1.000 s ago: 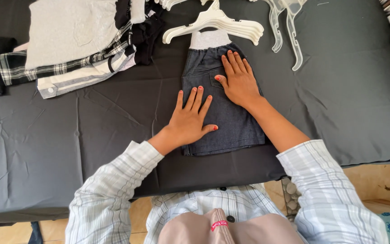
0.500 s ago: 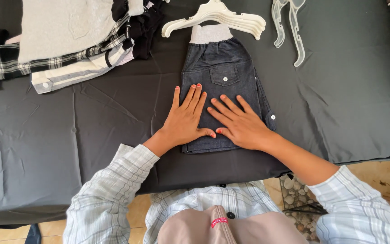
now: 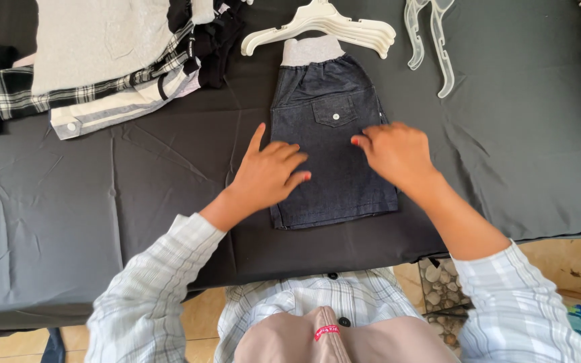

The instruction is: Folding shorts and placing them on plastic hangers for store display.

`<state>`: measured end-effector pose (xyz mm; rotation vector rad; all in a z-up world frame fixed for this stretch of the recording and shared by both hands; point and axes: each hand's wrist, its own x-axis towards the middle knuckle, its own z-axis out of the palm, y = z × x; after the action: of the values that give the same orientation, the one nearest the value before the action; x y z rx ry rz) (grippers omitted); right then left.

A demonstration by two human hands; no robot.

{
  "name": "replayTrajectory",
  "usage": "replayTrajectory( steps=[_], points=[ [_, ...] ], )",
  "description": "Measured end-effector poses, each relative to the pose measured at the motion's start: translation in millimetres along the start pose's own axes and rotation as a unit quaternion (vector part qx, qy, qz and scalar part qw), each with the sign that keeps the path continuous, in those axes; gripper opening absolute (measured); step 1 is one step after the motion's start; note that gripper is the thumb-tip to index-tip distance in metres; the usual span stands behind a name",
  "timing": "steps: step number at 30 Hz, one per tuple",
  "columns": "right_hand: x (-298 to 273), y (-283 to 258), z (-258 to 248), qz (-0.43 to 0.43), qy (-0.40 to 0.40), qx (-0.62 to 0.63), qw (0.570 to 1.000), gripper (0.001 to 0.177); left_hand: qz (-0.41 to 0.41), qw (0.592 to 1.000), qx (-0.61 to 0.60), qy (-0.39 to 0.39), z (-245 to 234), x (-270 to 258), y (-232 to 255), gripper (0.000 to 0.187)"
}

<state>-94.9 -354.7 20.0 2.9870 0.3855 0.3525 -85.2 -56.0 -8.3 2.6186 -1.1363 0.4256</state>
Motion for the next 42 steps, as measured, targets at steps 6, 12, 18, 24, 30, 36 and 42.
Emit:
replayTrajectory(
  steps=[6,12,18,24,30,36,42],
  points=[
    [74.2,-24.0,25.4,-0.023,0.024,0.184,0.982,0.065,-0.101,0.989,-0.044,-0.094,4.9,80.7,-19.4,0.075],
    [75.1,-32.6,41.4,0.015,-0.095,0.170,0.981,0.070,-0.122,0.980,-0.021,-0.158,33.3,81.6,-30.3,0.075],
    [75.8,-32.8,41.2,0.038,-0.105,0.184,0.977,0.072,-0.105,0.970,0.018,-0.217,13.5,54.3,9.8,0.083],
    [77.9,8.4,92.1,0.019,0.148,0.159,0.976,0.039,-0.055,0.978,-0.002,-0.201,3.9,27.4,35.2,0.084],
    [72.6,49.9,82.1,0.147,0.078,0.262,0.951,0.045,-0.041,0.989,-0.047,-0.131,10.0,25.5,32.3,0.067],
    [67.2,63.8,84.8,0.168,-0.032,0.308,0.936,0.036,-0.074,0.987,-0.134,0.044,41.1,22.2,24.4,0.039],
    [63.0,33.2,30.6,0.192,-0.090,0.785,0.582,0.021,-0.189,0.824,-0.535,-0.004,-11.1,33.1,23.7,0.066]
  ],
)
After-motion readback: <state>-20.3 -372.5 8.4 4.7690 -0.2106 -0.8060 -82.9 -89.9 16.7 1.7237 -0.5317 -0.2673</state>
